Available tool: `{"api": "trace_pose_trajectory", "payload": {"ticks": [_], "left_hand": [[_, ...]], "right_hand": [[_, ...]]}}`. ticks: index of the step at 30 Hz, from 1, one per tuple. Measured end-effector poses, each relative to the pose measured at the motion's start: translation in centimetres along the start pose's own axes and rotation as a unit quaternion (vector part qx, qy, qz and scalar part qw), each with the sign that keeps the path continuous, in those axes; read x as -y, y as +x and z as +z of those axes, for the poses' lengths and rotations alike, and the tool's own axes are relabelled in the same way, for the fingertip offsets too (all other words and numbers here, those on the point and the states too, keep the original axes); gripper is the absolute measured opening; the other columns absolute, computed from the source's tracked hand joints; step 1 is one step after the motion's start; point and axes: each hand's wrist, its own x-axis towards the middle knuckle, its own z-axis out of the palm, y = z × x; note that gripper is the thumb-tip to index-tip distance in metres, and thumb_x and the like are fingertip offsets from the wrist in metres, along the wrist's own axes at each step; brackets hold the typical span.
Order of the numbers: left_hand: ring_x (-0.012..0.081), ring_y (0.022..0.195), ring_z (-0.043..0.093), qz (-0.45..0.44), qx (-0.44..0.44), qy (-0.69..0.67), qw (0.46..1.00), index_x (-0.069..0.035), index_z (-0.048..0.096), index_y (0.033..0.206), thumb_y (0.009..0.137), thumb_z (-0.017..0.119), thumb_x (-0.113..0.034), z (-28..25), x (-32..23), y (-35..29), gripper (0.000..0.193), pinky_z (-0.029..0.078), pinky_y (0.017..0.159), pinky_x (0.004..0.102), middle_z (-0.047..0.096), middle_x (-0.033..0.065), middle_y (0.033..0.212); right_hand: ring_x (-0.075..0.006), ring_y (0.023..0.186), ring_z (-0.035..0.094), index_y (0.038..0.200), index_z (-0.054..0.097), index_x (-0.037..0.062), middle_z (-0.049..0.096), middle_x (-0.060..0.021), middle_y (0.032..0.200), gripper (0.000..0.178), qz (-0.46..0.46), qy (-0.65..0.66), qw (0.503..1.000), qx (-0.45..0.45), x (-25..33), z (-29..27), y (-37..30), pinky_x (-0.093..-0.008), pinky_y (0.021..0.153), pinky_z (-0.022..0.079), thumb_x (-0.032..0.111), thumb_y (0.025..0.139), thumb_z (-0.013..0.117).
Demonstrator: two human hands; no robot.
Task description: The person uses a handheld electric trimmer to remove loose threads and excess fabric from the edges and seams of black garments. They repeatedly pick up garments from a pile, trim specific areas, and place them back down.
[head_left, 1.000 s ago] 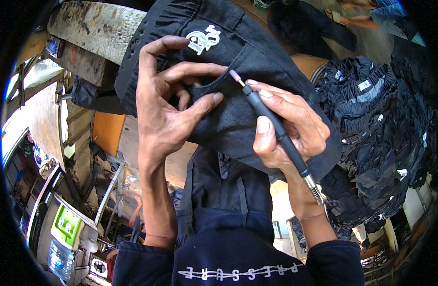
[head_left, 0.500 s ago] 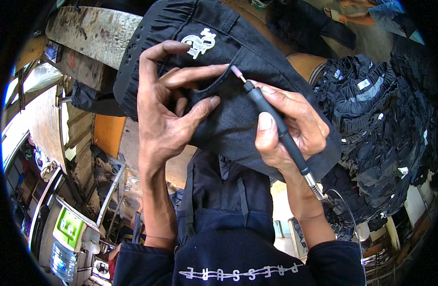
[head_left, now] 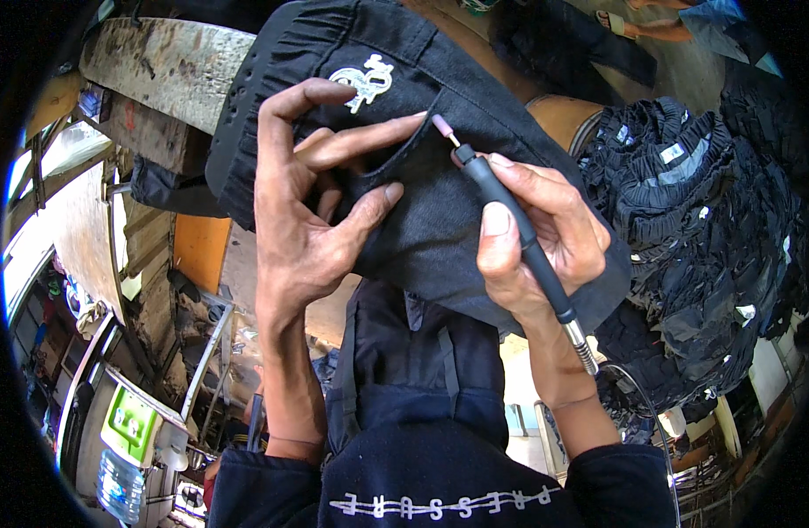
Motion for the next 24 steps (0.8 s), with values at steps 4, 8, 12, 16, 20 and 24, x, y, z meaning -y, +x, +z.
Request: {"api": "trace_pose_trajectory", "payload": {"ticks": [4,8,12,16,20,24], "left_hand": [[0.0206,0.121,0.071,0.008,0.02,-0.016,1.0,-0.003,0.034,0.151,0.084,0.085,0.007,-0.13,0.21,0.04,0.085,0.048,0.112,0.0326,0.077,0.0199,0.136],[0.0214,0.122,0.07,-0.017,0.026,-0.019,0.999,-0.002,0.033,0.152,0.085,0.085,0.006,-0.25,0.08,-0.14,0.085,0.047,0.114,0.0335,0.076,0.0199,0.138],[0.0175,0.112,0.067,0.003,0.024,-0.013,1.0,-0.002,0.036,0.151,0.085,0.082,0.008,-0.02,-0.06,-0.03,0.081,0.048,0.103,0.0297,0.077,0.0151,0.138],[0.0097,0.087,0.059,0.008,0.007,-0.009,1.0,-0.003,0.043,0.146,0.082,0.075,0.013,0.28,-0.23,0.2,0.074,0.047,0.078,0.0224,0.08,0.0059,0.131],[0.0084,0.079,0.054,0.016,0.01,0.007,1.0,-0.004,0.043,0.146,0.082,0.074,0.013,0.18,-0.4,0.26,0.073,0.043,0.069,0.0209,0.081,0.0041,0.128],[0.0064,0.074,0.051,-0.002,0.017,0.022,1.0,-0.004,0.044,0.146,0.082,0.074,0.014,0.06,-0.37,0.11,0.073,0.04,0.063,0.0196,0.082,0.0032,0.127]], "right_hand": [[-0.0319,0.105,0.08,0.125,0.067,-0.0117,0.076,-0.0277,0.115,0.032,0.015,-0.004,1.0,-0.005,0.12,0.09,-0.09,-0.0361,0.092,0.065,0.005,0.098,0.07],[-0.0331,0.104,0.081,0.125,0.066,-0.0119,0.076,-0.0285,0.115,0.032,0.022,0.01,1.0,-0.008,0.07,0.11,-0.04,-0.0363,0.092,0.066,0.007,0.099,0.069],[-0.0343,0.105,0.081,0.126,0.065,-0.0116,0.075,-0.029,0.115,0.033,0.024,0.021,0.999,-0.007,-0.15,0.14,0.0,-0.0367,0.093,0.066,0.01,0.101,0.069],[-0.0351,0.107,0.081,0.128,0.064,-0.0114,0.075,-0.0291,0.114,0.034,0.032,0.025,0.999,-0.009,-0.25,0.22,-0.11,-0.0371,0.093,0.066,0.012,0.103,0.068],[-0.0351,0.107,0.081,0.13,0.063,-0.0111,0.076,-0.0288,0.114,0.035,0.051,0.025,0.998,-0.002,-0.18,0.1,-0.17,-0.0378,0.094,0.065,0.012,0.104,0.066],[-0.0351,0.107,0.081,0.13,0.062,-0.011,0.076,-0.0288,0.114,0.034,0.064,0.03,0.997,0.003,-0.08,-0.06,-0.11,-0.0385,0.096,0.065,0.011,0.105,0.065]]}}
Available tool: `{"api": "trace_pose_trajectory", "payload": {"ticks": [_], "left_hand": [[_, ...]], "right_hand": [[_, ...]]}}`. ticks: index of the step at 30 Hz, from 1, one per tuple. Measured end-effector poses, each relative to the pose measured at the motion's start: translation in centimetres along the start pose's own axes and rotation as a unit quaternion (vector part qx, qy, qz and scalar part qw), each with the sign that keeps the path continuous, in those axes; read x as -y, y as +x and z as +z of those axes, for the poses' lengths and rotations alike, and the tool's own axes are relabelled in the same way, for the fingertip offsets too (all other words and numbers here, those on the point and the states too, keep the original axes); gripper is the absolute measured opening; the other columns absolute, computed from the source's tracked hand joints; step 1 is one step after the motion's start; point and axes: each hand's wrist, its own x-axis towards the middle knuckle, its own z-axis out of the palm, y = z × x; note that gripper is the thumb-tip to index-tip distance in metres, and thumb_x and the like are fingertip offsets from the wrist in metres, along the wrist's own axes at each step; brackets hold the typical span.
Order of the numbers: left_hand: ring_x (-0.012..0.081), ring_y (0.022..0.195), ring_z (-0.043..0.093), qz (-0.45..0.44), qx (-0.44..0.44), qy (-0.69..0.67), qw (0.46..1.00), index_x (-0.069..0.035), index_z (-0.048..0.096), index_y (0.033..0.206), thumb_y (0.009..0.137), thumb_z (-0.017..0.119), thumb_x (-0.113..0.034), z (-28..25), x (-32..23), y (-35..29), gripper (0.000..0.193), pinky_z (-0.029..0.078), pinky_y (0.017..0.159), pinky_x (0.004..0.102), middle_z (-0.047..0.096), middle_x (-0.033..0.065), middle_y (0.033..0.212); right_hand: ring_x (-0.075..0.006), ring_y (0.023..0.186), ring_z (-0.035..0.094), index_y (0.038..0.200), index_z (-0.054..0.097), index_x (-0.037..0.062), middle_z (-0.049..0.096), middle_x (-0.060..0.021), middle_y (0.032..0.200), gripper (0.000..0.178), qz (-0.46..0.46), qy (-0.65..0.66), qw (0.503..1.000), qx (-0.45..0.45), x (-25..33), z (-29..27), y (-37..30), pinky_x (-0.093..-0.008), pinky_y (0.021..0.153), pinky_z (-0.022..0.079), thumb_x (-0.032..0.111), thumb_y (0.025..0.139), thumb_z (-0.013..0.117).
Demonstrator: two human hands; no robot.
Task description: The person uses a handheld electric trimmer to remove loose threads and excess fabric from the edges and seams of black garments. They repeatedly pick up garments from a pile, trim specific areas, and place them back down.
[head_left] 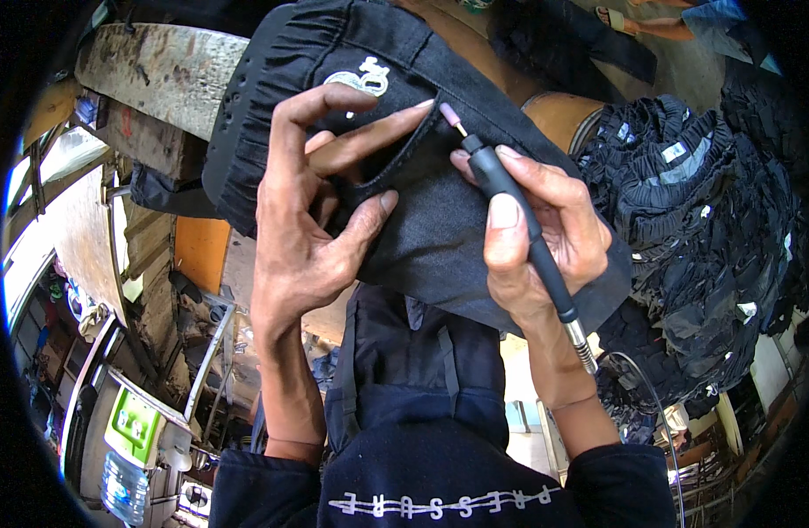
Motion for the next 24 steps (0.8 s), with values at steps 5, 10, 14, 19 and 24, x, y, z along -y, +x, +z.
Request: {"api": "trace_pose_trajectory", "payload": {"ticks": [5,10,14,19,24], "left_hand": [[0.007,0.078,0.053,-0.007,0.005,-0.013,1.0,-0.004,0.043,0.147,0.082,0.076,0.011,-0.1,-0.1,0.0,0.074,0.04,0.068,0.0208,0.081,0.0047,0.129],[0.0123,0.11,0.064,-0.004,0.033,0.029,0.999,-0.002,0.036,0.154,0.087,0.085,0.0,-0.4,0.1,0.1,0.083,0.049,0.097,0.0266,0.075,0.0121,0.14],[0.0106,0.108,0.064,-0.004,-0.022,0.035,0.999,-0.002,0.036,0.156,0.086,0.091,-0.006,-0.4,0.8,-1.0,0.088,0.052,0.084,0.0239,0.078,0.0103,0.135],[0.0409,0.155,0.035,0.101,-0.248,0.344,0.9,0.002,0.032,0.166,0.061,0.103,-0.063,-1.0,-1.7,-3.6,0.143,0.031,0.129,0.0553,0.041,0.0259,0.164],[0.0436,0.145,0.045,-0.093,-0.172,0.401,0.895,0.01,0.05,0.147,0.062,0.105,-0.049,-1.0,-5.5,-3.2,0.117,0.037,0.121,0.057,0.051,0.0272,0.148]], "right_hand": [[-0.0345,0.108,0.08,0.128,0.064,-0.01,0.077,-0.0293,0.114,0.032,-0.003,0.0,1.0,-0.009,0.2,0.2,0.0,-0.0395,0.097,0.064,0.01,0.103,0.066],[-0.034,0.108,0.079,0.123,0.067,-0.0094,0.076,-0.0289,0.116,0.03,-0.052,-0.002,0.999,0.007,0.0,-0.2,0.0,-0.0407,0.096,0.064,0.009,0.1,0.068],[-0.0366,0.108,0.079,0.128,0.065,-0.0093,0.076,-0.0309,0.116,0.035,-0.045,0.074,0.996,0.026,-0.6,-0.9,-0.6,-0.0451,0.099,0.064,0.015,0.103,0.066],[-0.0375,0.124,0.074,0.137,0.066,-0.0018,0.076,-0.0244,0.125,0.037,-0.034,0.099,0.98,-0.169,0.5,-4.5,-2.3,-0.0448,0.106,0.058,0.028,0.119,0.052],[-0.032,0.115,0.075,0.118,0.074,0.0059,0.079,-0.0151,0.118,0.043,0.039,-0.172,0.974,-0.14,1.4,-6.4,-3.3,-0.0423,0.104,0.056,0.032,0.088,0.092]]}}
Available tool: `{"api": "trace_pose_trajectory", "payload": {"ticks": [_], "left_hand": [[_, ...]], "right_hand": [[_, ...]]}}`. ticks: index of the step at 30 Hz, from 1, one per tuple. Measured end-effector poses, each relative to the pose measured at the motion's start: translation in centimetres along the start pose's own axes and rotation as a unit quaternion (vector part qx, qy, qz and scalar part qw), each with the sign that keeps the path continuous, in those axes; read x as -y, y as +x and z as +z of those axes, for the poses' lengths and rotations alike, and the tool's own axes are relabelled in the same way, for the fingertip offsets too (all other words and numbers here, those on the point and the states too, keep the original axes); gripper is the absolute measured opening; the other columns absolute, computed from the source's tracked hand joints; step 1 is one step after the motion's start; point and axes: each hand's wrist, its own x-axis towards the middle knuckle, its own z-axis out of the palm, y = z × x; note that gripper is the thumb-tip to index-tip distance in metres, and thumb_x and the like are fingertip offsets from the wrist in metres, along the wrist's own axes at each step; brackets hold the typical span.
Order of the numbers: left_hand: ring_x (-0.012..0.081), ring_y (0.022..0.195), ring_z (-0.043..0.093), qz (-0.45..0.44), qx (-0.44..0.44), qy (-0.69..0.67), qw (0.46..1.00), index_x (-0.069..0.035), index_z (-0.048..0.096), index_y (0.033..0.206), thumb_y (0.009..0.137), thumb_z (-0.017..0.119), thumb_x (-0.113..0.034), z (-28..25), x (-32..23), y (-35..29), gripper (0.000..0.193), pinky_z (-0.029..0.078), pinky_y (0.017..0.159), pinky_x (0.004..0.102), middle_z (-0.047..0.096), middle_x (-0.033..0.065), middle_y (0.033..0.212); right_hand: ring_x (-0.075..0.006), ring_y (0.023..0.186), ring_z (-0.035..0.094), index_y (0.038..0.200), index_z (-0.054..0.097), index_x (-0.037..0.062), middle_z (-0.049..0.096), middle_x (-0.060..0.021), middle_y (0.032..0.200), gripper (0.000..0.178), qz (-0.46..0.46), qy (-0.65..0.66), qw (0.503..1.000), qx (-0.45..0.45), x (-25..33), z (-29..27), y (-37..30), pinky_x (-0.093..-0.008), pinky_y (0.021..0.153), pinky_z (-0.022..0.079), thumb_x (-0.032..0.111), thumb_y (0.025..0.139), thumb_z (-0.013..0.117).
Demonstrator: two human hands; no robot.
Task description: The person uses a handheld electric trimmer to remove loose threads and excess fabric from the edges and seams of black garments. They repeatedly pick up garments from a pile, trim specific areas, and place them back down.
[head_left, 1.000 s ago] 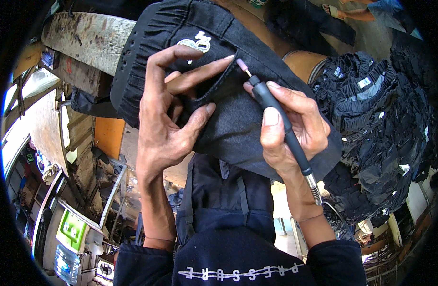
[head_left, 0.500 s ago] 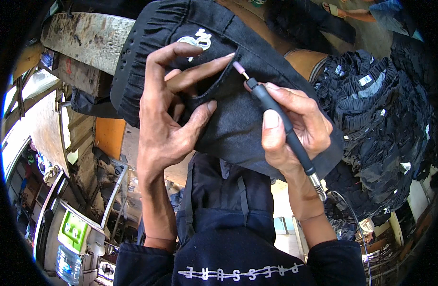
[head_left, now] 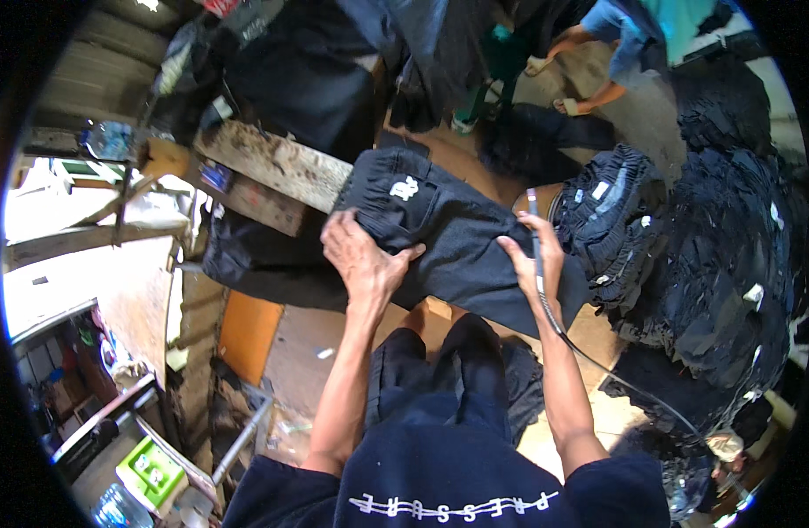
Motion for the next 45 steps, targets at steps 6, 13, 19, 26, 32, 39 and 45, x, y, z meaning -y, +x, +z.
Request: {"api": "trace_pose_trajectory", "payload": {"ticks": [6,13,19,26,32,39,45], "left_hand": [[0.046,0.118,0.071,0.024,0.194,-0.043,0.98,0.004,0.071,0.117,0.083,0.094,-0.044,0.7,0.4,1.1,0.062,0.059,0.097,0.0508,0.073,0.0292,0.125],[0.0161,0.099,0.071,-0.092,0.07,-0.553,0.825,-0.002,0.067,0.121,0.076,0.076,0.015,-3.6,5.7,8.1,0.048,0.057,0.096,0.0334,0.076,0.0054,0.111],[0.0429,0.156,0.036,0.073,-0.225,-0.054,0.97,-0.008,0.049,0.154,0.071,0.097,-0.016,-4.9,9.9,9.8,0.096,0.026,0.129,0.055,0.047,0.0247,0.161],[0.0451,0.166,0.017,0.203,-0.186,-0.059,0.959,-0.026,0.054,0.158,0.076,0.093,-0.062,2.0,3.1,7.8,0.097,0.015,0.131,0.0656,0.024,0.0205,0.18],[0.0433,0.154,0.041,0.156,-0.192,-0.005,0.969,-0.024,0.068,0.147,0.065,0.094,-0.076,5.4,5.7,14.8,0.101,0.024,0.129,0.0635,0.046,0.0203,0.167],[0.0453,0.149,0.042,0.112,-0.18,-0.019,0.977,-0.012,0.07,0.138,0.062,0.1,-0.065,5.6,5.1,14.3,0.097,0.029,0.129,0.0579,0.049,0.023,0.16],[0.0457,0.148,0.043,0.133,-0.205,0.006,0.97,-0.01,0.07,0.137,0.062,0.099,-0.066,5.1,4.7,14.2,0.097,0.029,0.128,0.0576,0.051,0.0237,0.158]], "right_hand": [[-0.0326,0.107,0.077,0.12,0.072,0.0084,0.079,-0.0141,0.113,0.052,0.062,-0.041,0.994,-0.078,-0.8,1.0,-1.5,-0.0425,0.098,0.059,0.027,0.079,0.099],[-0.0339,0.109,0.076,0.119,0.07,0.0088,0.078,-0.0149,0.118,0.057,0.009,-0.06,0.998,-0.036,3.8,8.5,3.4,-0.0424,0.097,0.058,0.034,0.075,0.097],[-0.0337,0.11,0.077,0.121,0.072,0.0076,0.079,-0.0155,0.117,0.054,0.024,0.009,0.998,-0.062,6.4,17.1,7.1,-0.0423,0.096,0.058,0.031,0.079,0.097],[-0.0342,0.109,0.078,0.123,0.077,-0.0001,0.082,-0.0161,0.109,0.024,-0.234,0.105,0.961,0.108,4.2,7.0,3.2,-0.0437,0.1,0.059,0.014,0.103,0.075],[-0.0401,0.113,0.079,0.12,0.075,-0.0041,0.08,-0.0239,0.116,0.034,-0.264,0.058,0.945,0.186,2.4,8.2,4.0,-0.0472,0.104,0.063,0.006,0.089,0.082],[-0.0378,0.111,0.081,0.11,0.08,-0.0084,0.082,-0.0236,0.11,0.028,-0.319,0.099,0.922,0.194,3.3,11.1,6.6,-0.0463,0.105,0.063,0.001,0.084,0.08],[-0.0374,0.11,0.081,0.111,0.08,-0.0092,0.082,-0.0242,0.109,0.029,-0.32,0.09,0.925,0.181,3.5,12.7,7.3,-0.0457,0.105,0.063,0.0,0.083,0.081]]}}
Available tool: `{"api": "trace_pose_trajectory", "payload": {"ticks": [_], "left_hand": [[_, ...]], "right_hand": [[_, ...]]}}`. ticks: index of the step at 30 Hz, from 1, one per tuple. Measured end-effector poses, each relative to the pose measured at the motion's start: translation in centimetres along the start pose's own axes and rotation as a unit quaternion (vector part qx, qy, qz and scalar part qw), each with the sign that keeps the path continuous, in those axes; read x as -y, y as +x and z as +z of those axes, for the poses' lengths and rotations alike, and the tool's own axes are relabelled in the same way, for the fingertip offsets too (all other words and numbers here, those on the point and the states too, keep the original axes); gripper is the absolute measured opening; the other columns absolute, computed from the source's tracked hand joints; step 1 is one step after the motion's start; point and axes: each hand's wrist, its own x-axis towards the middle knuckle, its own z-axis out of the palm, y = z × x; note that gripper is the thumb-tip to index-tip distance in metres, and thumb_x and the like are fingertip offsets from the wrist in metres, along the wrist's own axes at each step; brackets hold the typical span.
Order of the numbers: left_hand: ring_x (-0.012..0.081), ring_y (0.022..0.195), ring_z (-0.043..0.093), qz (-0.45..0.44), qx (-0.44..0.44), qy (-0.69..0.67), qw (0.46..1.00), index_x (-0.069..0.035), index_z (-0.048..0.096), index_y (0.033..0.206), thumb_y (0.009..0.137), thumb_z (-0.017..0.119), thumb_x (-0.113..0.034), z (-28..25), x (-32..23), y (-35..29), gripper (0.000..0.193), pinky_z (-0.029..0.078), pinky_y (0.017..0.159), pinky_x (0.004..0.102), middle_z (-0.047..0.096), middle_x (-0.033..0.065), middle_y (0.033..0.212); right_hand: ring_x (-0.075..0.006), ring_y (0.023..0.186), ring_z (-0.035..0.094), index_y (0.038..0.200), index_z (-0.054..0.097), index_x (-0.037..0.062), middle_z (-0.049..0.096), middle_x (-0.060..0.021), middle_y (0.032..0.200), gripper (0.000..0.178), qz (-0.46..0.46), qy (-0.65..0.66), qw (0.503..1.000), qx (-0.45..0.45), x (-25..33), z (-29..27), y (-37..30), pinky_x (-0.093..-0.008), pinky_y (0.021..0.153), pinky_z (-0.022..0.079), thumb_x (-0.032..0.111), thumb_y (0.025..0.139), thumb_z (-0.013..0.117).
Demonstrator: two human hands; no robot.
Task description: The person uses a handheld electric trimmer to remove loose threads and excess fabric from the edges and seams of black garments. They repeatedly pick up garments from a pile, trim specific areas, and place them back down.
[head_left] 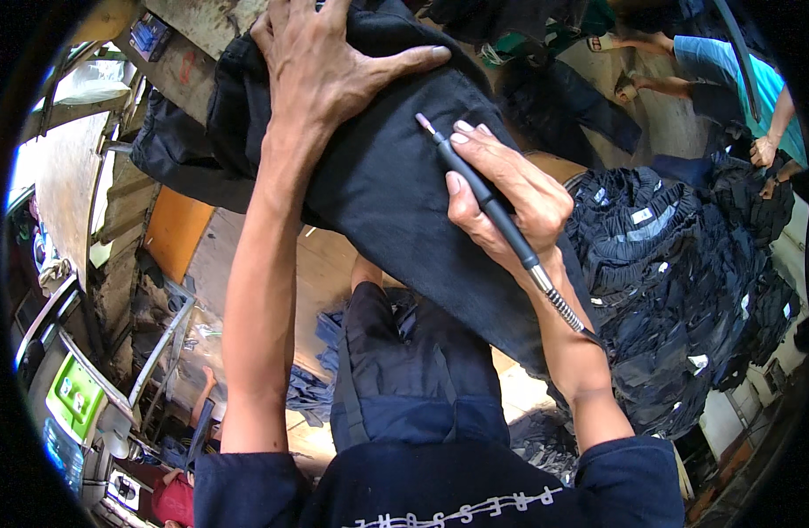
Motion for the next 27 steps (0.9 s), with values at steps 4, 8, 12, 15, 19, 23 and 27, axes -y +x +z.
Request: {"api": "trace_pose_trajectory", "payload": {"ticks": [4,8,12,15,19,23,27], "left_hand": [[0.0455,0.149,0.042,-0.016,0.008,-0.025,1.0,-0.01,0.069,0.137,0.063,0.099,-0.066,0.3,0.2,-0.2,0.098,0.029,0.128,0.0576,0.051,0.0235,0.159],[0.0453,0.149,0.042,-0.019,0.001,-0.024,1.0,-0.01,0.07,0.136,0.063,0.099,-0.064,0.4,0.1,0.0,0.096,0.029,0.128,0.0576,0.051,0.0234,0.158],[0.045,0.148,0.041,-0.02,0.013,0.027,0.999,-0.009,0.071,0.135,0.062,0.1,-0.064,0.4,0.2,0.1,0.095,0.03,0.128,0.0574,0.053,0.0233,0.156],[0.0448,0.148,0.041,-0.03,0.027,0.04,0.998,-0.009,0.072,0.134,0.062,0.1,-0.063,0.6,0.4,-0.2,0.094,0.03,0.128,0.0572,0.054,0.0231,0.155],[0.0446,0.148,0.042,0.003,-0.018,0.024,1.0,-0.01,0.073,0.134,0.061,0.101,-0.062,1.1,0.5,-0.1,0.094,0.03,0.128,0.0569,0.054,0.0228,0.156],[0.0445,0.148,0.042,0.002,-0.018,0.017,1.0,-0.01,0.072,0.134,0.061,0.101,-0.061,1.0,0.2,0.1,0.094,0.03,0.128,0.0565,0.053,0.0225,0.157],[0.0446,0.149,0.042,-0.022,-0.001,0.017,1.0,-0.01,0.072,0.135,0.062,0.101,-0.06,0.5,-0.7,-0.2,0.094,0.03,0.129,0.0565,0.053,0.0223,0.157]], "right_hand": [[-0.0349,0.108,0.082,0.11,0.081,-0.0072,0.083,-0.0215,0.107,0.03,0.002,-0.007,1.0,0.0,-0.2,0.1,-0.3,-0.0464,0.105,0.063,0.001,0.081,0.083],[-0.0337,0.106,0.082,0.108,0.082,-0.0061,0.083,-0.0204,0.106,0.031,0.001,-0.001,1.0,-0.002,-0.4,0.1,-0.5,-0.0469,0.104,0.064,0.002,0.079,0.084],[-0.0352,0.108,0.082,0.109,0.081,-0.0078,0.082,-0.0227,0.107,0.031,0.018,0.004,1.0,0.001,-0.2,-0.4,-0.8,-0.0468,0.105,0.063,0.0,0.079,0.082],[-0.0383,0.113,0.08,0.112,0.079,-0.0114,0.082,-0.0266,0.11,0.032,0.03,0.01,0.999,0.022,0.1,-0.9,-1.1,-0.0472,0.108,0.061,-0.003,0.081,0.079],[-0.0359,0.107,0.082,0.109,0.081,-0.008,0.082,-0.0235,0.107,0.032,0.036,0.009,0.999,0.01,-0.1,-1.0,-1.6,-0.0471,0.104,0.064,0.001,0.078,0.082],[-0.0354,0.104,0.083,0.107,0.082,-0.0065,0.082,-0.0224,0.105,0.031,0.035,0.011,0.999,0.004,-0.1,-1.2,-1.9,-0.0472,0.102,0.065,0.003,0.077,0.083],[-0.0391,0.112,0.081,0.112,0.079,-0.0115,0.081,-0.0274,0.108,0.031,0.061,0.018,0.998,0.02,0.4,-1.8,-2.3,-0.0492,0.108,0.061,-0.002,0.082,0.077]]}}
